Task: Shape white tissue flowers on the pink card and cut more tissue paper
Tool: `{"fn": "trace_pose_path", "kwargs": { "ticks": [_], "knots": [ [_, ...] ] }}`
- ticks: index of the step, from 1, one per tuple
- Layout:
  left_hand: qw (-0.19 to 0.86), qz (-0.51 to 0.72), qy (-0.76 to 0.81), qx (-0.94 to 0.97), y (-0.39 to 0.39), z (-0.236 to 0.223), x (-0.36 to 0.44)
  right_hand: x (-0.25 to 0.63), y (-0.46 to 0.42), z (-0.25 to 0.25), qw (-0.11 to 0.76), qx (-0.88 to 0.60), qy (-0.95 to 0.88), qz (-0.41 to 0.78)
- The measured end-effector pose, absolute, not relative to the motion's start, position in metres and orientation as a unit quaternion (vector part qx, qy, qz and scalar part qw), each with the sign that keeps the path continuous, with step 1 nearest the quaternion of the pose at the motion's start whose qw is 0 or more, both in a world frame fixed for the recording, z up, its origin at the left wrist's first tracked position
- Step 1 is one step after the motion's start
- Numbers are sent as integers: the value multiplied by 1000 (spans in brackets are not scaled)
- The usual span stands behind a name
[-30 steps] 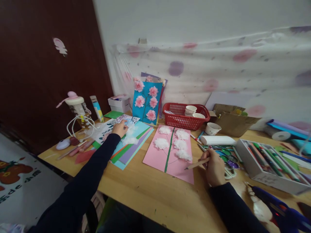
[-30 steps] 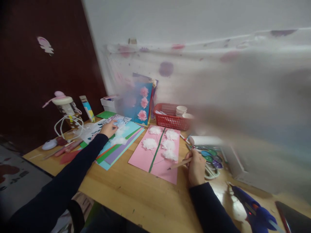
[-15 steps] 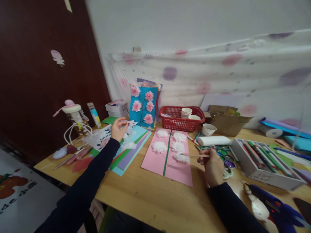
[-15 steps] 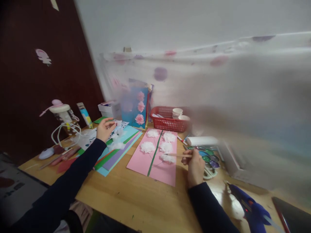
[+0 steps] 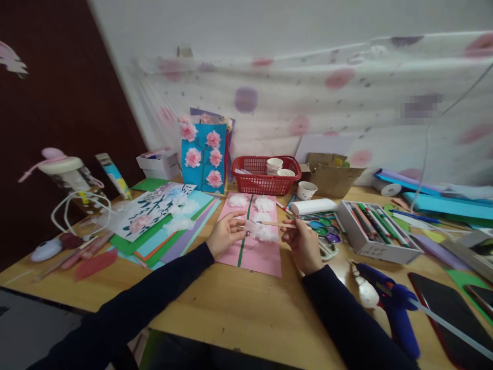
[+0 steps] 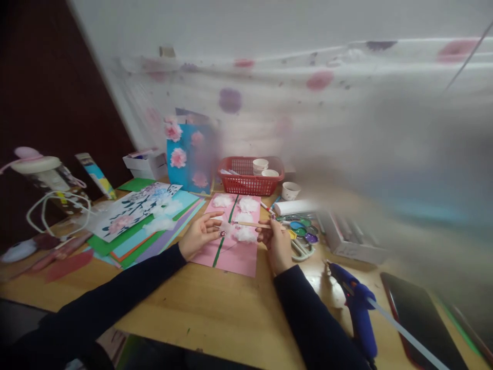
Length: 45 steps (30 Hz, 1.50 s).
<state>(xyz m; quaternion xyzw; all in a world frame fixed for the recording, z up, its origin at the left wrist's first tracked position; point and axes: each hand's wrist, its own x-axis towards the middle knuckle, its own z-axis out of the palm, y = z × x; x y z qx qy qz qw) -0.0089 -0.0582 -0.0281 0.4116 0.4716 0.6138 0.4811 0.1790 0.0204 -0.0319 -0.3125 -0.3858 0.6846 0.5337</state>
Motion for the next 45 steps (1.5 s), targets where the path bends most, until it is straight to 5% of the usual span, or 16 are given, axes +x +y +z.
{"fn": "trace_pose_path", "kwargs": {
  "ticks": [17, 45],
  "knots": [
    [616, 642, 378, 258, -64, -34, -6, 170, 5, -35, 473, -303, -387, 731],
    [594, 615, 423, 301, -63, -33, -19, 171, 4, -36, 462, -334, -452, 686]
  ]
}}
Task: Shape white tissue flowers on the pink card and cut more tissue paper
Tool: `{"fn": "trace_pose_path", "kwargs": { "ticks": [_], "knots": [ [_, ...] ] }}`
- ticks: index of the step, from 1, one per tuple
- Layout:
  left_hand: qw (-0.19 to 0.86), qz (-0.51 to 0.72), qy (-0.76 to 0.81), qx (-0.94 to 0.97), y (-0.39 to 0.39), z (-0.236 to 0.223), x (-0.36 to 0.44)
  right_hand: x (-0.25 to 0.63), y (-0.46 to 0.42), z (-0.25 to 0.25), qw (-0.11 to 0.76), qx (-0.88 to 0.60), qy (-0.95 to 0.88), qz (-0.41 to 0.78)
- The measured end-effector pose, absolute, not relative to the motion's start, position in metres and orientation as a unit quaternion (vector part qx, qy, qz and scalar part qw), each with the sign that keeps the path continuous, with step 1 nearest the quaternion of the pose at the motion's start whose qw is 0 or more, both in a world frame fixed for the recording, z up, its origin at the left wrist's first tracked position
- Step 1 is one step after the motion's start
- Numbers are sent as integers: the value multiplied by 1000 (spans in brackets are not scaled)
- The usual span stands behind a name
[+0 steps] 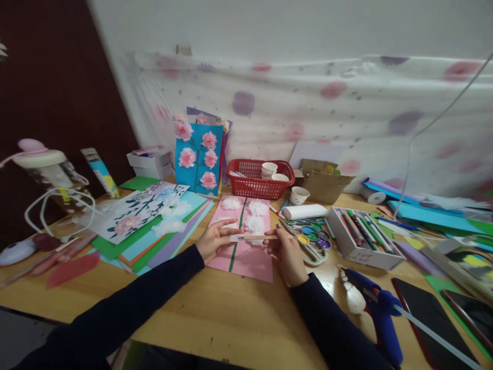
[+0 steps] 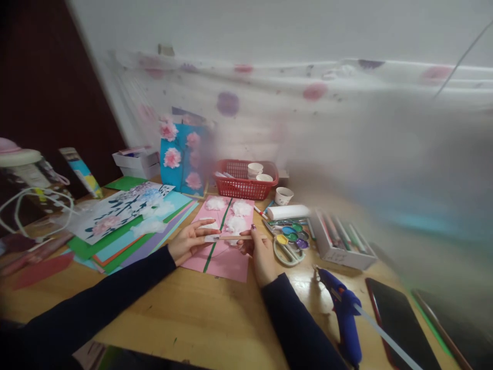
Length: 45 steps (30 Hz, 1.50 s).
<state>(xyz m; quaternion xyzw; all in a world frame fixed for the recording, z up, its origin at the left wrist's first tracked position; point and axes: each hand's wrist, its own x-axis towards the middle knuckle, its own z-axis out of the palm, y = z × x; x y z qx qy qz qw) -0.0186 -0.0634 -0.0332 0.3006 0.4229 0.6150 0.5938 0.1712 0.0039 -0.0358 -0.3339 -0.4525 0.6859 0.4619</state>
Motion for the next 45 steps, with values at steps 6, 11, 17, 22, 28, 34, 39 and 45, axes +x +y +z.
{"fn": "trace_pose_path", "kwargs": {
  "ticks": [6, 11, 17, 22, 28, 34, 39, 45],
  "knots": [
    [605, 614, 406, 303, -64, -32, -20, 171, 5, -37, 477, -318, -461, 677],
    [563, 610, 440, 341, -63, -36, -18, 174, 6, -33, 507, -312, -458, 660],
    [538, 597, 456, 381, -63, -39, -19, 182, 11, -28, 526, -313, -451, 650],
    [510, 574, 470, 436, -64, -38, -19, 181, 10, -30, 530, -313, -466, 635],
    [489, 573, 429, 499, -66, -38, -17, 184, 13, -26, 547, -331, -462, 614],
    [491, 563, 425, 512, -68, -42, -13, 184, 8, -26, 510, -311, -563, 571],
    [487, 546, 432, 527, -70, -43, -11, 180, 0, -25, 472, -301, -601, 570],
    [483, 521, 452, 540, -72, -43, -9, 179, -5, -24, 449, -295, -608, 585]
  ]
}}
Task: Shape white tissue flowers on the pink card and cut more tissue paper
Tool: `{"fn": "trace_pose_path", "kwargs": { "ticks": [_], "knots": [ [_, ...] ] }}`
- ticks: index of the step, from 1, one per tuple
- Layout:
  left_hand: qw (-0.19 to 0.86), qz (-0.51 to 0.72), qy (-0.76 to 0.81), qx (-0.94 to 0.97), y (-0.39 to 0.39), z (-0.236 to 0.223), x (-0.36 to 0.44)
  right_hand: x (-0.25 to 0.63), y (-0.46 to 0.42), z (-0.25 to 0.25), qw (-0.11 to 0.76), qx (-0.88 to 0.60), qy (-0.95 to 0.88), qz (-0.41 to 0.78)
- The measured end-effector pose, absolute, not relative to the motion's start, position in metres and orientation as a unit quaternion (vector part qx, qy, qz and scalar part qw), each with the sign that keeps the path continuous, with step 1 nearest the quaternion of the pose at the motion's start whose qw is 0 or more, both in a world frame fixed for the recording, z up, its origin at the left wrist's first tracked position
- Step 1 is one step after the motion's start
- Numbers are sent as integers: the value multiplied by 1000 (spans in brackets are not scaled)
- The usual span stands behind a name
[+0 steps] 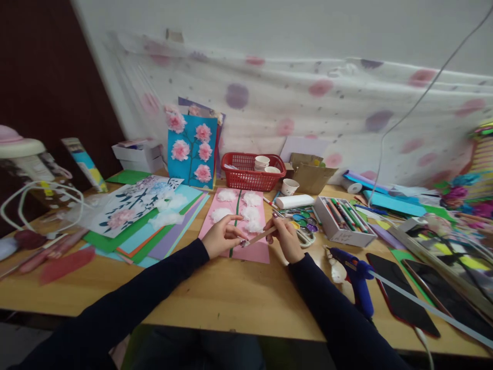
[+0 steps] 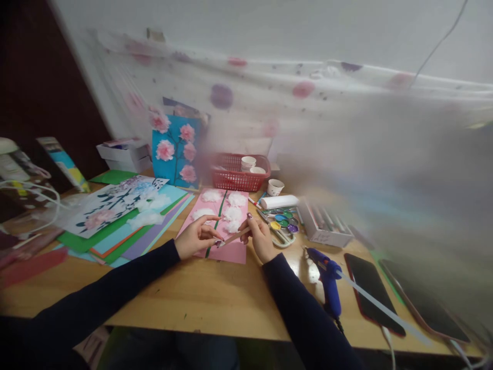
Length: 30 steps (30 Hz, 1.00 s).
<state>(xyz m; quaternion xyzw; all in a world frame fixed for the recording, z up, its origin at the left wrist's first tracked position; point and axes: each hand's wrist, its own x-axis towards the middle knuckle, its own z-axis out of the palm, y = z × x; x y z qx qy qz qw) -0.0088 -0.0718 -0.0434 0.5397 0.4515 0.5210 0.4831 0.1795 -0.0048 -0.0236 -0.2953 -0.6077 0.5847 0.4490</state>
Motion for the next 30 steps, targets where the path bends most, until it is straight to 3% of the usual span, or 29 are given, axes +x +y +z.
{"fn": "trace_pose_path", "kwargs": {
  "ticks": [10, 25, 30],
  "knots": [
    [520, 494, 421, 555, -80, -42, -2, 178, -5, -24, 424, -295, -624, 587],
    [589, 477, 406, 510, -78, -45, -1, 177, -3, -26, 452, -312, -604, 578],
    [560, 503, 425, 503, -73, -48, -5, 183, 9, -30, 542, -331, -560, 532]
  ]
}}
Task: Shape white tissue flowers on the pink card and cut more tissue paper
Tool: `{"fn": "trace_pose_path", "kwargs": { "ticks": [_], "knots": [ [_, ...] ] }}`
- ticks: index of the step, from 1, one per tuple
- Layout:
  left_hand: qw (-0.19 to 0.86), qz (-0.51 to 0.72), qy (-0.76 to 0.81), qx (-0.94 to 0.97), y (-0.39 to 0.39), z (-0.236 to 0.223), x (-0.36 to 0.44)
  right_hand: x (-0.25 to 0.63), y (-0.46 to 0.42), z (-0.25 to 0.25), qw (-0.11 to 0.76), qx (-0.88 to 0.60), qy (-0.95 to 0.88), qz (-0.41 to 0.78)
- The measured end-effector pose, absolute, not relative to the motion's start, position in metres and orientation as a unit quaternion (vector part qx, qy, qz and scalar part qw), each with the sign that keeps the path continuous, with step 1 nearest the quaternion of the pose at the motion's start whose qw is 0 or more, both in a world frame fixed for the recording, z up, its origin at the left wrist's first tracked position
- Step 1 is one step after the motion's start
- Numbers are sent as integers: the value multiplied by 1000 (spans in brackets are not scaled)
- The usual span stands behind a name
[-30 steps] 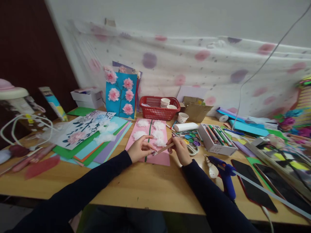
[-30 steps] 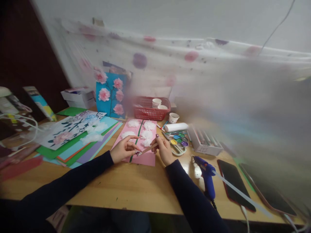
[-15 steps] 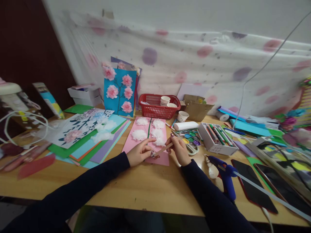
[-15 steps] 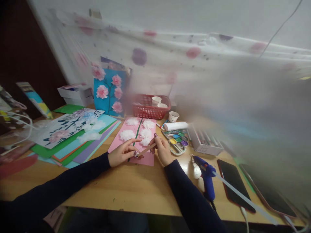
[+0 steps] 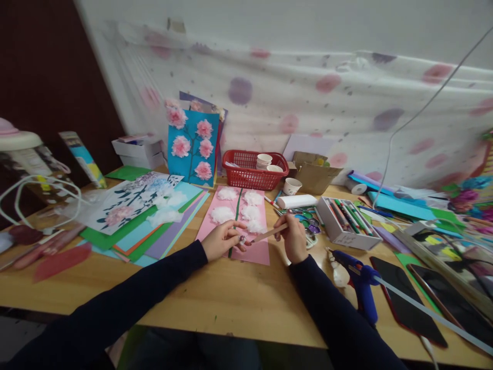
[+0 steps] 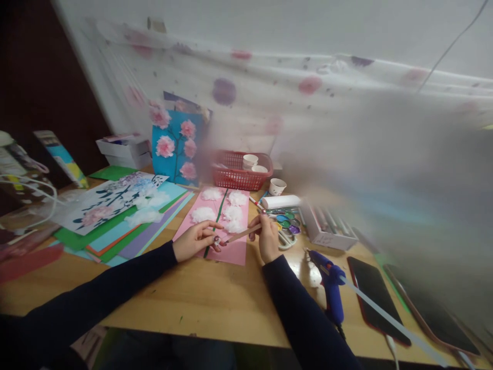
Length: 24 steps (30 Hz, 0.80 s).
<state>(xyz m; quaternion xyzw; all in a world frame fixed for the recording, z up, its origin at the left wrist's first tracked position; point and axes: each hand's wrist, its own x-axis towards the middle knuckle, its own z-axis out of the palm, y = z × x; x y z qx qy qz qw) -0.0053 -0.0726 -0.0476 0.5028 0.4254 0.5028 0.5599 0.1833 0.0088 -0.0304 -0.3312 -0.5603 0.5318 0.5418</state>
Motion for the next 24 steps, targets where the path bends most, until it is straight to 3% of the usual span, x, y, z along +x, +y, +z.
{"fn": "trace_pose_path", "kwargs": {
  "ticks": [6, 14, 19, 24],
  "knots": [
    [534, 520, 462, 480, -68, -51, -10, 191, 18, -29, 623, -414, -541, 384],
    [495, 514, 501, 490, -65, -54, -11, 194, 11, -36, 572, -399, -687, 206],
    [453, 519, 512, 513, -62, -57, -13, 194, 9, -37, 551, -372, -728, 167],
    [528, 536, 481, 449, -66, -52, -10, 193, 8, -39, 567, -359, -717, 189]
  ]
}}
